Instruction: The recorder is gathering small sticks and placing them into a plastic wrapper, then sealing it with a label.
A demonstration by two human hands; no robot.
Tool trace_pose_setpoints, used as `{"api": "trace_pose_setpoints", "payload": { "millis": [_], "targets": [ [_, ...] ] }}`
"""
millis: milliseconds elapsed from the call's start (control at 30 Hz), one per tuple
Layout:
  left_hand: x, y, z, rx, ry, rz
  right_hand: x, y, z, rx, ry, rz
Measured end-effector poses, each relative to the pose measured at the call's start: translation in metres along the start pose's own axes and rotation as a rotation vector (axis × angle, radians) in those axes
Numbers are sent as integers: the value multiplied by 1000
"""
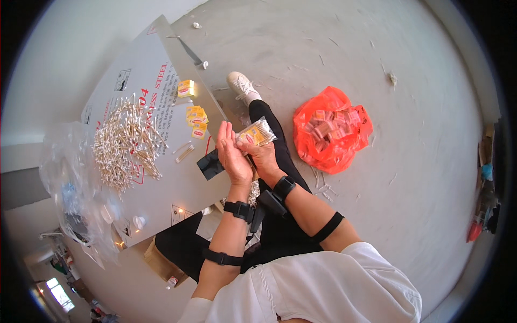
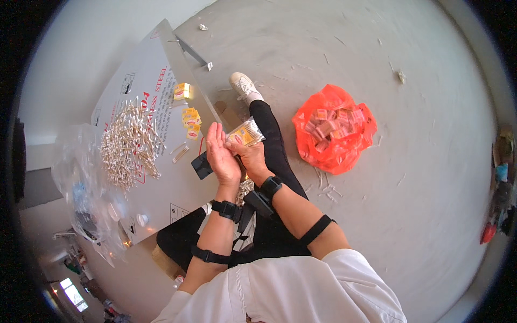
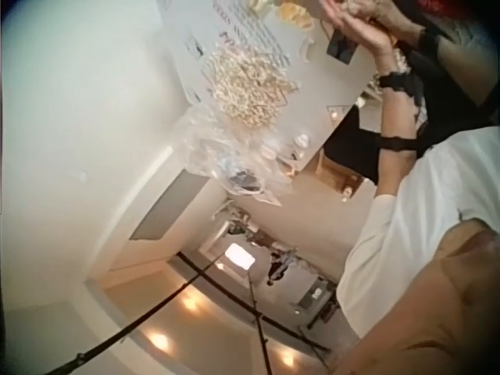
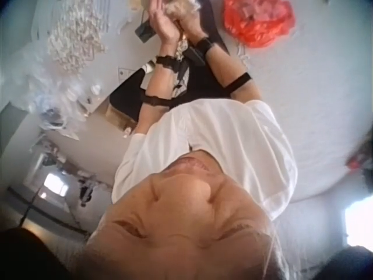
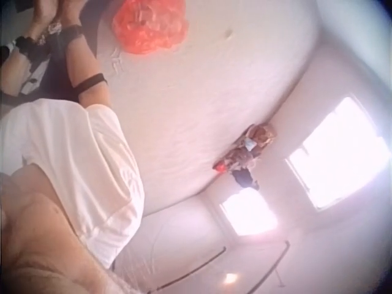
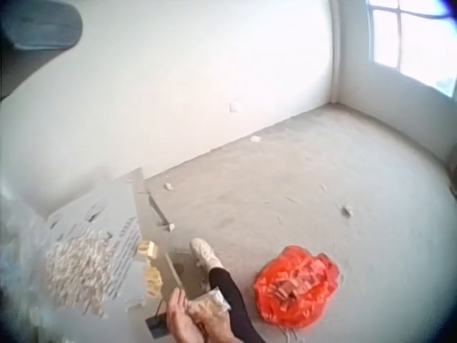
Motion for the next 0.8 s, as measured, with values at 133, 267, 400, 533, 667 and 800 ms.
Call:
{"api": "trace_pose_setpoints", "payload": {
  "millis": [133, 267, 400, 533, 667, 800],
  "targets": [
    [0, 0, 11, 43, -96, 11, -1, 0, 0, -29, 1, 16],
    [-6, 11, 29, 484, -252, 164, 2, 6, -3, 26, 9, 54],
    [-9, 16, 41, 741, -311, 218, 1, 10, -9, 51, 60, 47],
    [-6, 14, 44, 633, -426, 202, 2, 8, -1, 122, -13, 55],
    [-7, 9, 26, 321, -333, 68, 4, 9, -7, 189, 11, 62],
    [-21, 12, 5, 882, -290, 174, 3, 10, -8, 116, 41, 94]
  ]
}}
Point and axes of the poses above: each hand's wrist, its own x-axis towards the middle knuckle, its own z-axis out of the palm, y = z × x, the point moved 10 cm from there along x, towards the middle knuckle
